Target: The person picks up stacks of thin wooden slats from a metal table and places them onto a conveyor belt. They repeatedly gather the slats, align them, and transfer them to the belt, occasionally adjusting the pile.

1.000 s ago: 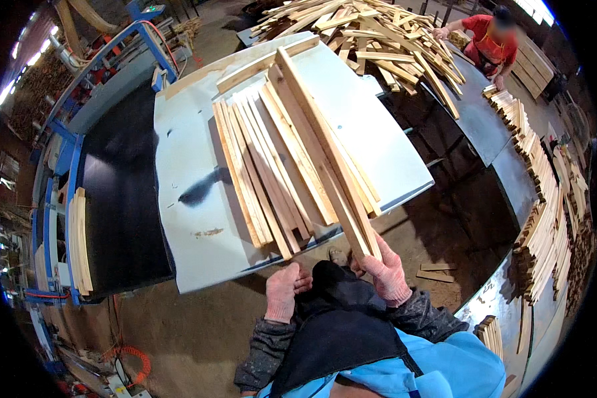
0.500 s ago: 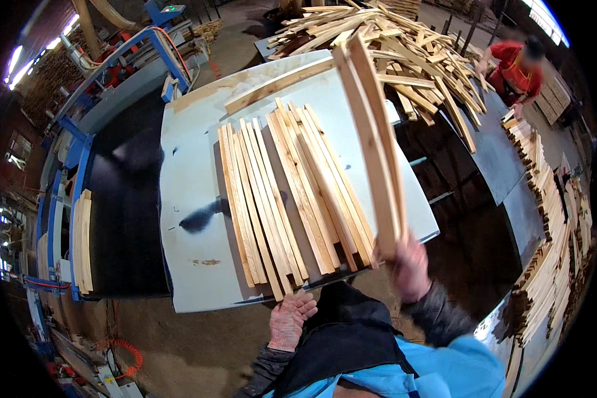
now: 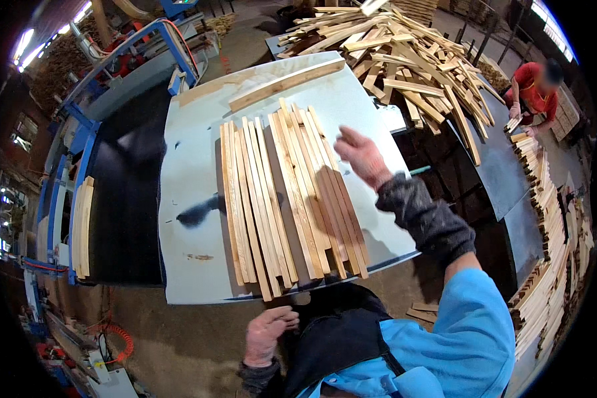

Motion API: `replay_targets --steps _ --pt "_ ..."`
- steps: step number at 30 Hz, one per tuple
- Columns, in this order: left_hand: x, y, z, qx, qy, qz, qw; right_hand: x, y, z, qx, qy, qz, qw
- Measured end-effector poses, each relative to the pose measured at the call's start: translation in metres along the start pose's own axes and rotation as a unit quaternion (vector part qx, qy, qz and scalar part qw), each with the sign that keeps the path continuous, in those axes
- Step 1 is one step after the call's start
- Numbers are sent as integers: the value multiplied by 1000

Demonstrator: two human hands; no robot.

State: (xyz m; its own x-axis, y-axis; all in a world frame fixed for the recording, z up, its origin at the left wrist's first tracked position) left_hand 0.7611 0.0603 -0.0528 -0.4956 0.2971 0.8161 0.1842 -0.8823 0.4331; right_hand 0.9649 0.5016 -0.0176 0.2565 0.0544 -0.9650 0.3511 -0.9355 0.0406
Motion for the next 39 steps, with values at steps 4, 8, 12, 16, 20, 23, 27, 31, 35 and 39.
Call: replay_targets --steps 4,8,12,16,20,23,27,31,35,39 --pt "78 -21 -24 102 -97 221 965 44 47 -9 28 51 96 994" --pt "100 -78 -34 272 -493 251 788 70 65 -12 -7 106 150 983" --pt "117 -125 -23 225 -511 58 828 78 84 -15 -35 110 191 975" --pt "116 -162 -30 169 -517 27 839 83 89 -1 -45 145 182 971" --pt "112 -172 -41 149 -505 55 848 65 80 27 -36 237 159 958" --pt "118 -171 -40 104 -488 82 863 25 80 60 -37 225 194 954" --pt "118 -176 -83 87 -487 110 862 27 74 111 -26 282 170 944" --pt "155 -171 -155 62 -502 92 858 -1 79 186 -12 210 192 959" --pt "210 -161 -252 32 -519 91 849 -29 77 293 2 196 190 962" --pt "255 -144 -362 39 -522 42 851 -68 71 413 -1 233 158 960"
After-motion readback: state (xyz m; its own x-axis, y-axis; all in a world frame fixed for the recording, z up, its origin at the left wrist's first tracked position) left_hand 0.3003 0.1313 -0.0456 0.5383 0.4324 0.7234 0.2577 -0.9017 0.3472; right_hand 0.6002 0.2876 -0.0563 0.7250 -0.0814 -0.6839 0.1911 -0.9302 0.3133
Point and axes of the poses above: each hand's wrist, its own y-axis away from the middle knuckle, its own z-axis out of the palm, x = y × z, the point moved 5 cm from there along -y, towards the middle knuckle, and after that the axes turned 7 degrees about y, right-handed, at the moved point
